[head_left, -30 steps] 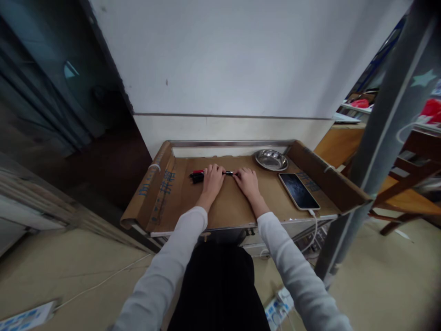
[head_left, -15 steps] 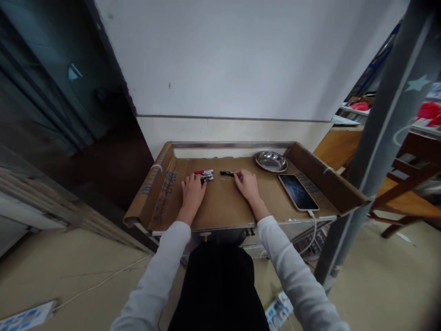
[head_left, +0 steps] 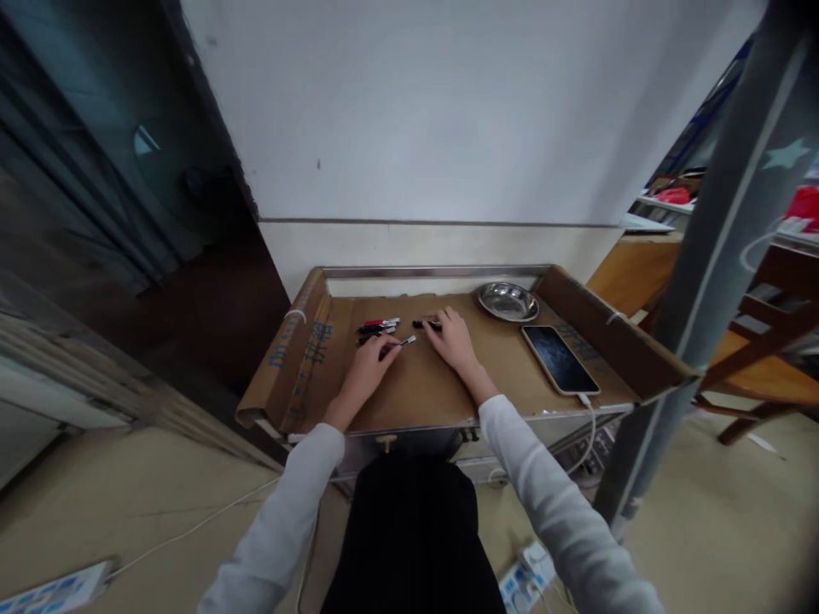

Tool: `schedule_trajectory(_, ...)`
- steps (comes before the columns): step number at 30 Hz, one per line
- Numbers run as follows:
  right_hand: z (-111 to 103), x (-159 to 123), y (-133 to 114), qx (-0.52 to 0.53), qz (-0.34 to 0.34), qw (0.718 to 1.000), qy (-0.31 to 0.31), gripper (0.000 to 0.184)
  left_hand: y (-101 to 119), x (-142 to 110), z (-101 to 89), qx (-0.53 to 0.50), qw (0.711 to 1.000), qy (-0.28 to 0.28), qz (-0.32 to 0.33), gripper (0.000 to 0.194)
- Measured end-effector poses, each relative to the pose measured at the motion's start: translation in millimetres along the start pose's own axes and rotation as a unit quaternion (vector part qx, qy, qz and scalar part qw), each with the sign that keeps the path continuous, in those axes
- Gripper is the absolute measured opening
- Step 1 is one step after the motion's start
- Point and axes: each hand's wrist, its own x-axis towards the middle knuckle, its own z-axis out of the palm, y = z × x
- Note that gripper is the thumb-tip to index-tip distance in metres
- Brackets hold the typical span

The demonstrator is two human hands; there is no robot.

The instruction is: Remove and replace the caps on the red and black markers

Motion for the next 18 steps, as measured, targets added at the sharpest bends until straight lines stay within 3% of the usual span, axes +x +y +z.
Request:
schedule_trajectory(2,-1.6,-3.8,-6.4,0.154,0.038,0.987,0.024,0.029,7.3,7.6,3.0,-0.051,0.999,0.001,0.017,0.018)
schedule_trajectory(4,-2.7,-7.0,-13.4,0.326,0.104,0.940,0.000,0.029,17.7,17.1,6.8,-0.053,0.998,0.020,0.038,0.016)
schedule_trajectory(6,-3.5,-8.1,-18.4,0.482,0.177,0.857,-0.044,0.024,29.8,27.2,11.3,-0.064,0.995,0.063,0.043,0.015)
schedule_trajectory(9,-4.6,-4.8,-19.6,0.634,0.257,0.725,-0.085,0.011,46.4,39.8,18.4,-0.113,0.978,0.176,0.018,0.027)
schedule_trajectory(11,-5.2,-1.5,-16.5,0.678,0.291,0.670,-0.089,0.006,53.7,44.7,22.4,-0.134,0.972,0.191,0.029,0.027)
schedule_trajectory(15,-7.9,-0.3,-5.3,0.705,0.329,0.618,-0.111,0.015,56.1,46.9,25.3,-0.157,0.975,0.146,0.055,0.020)
schedule_trajectory(18,-13.2,-5.7,4.2,0.724,0.321,0.591,-0.153,0.015,44.7,47.5,23.0,-0.228,0.954,0.196,-0.010,0.021)
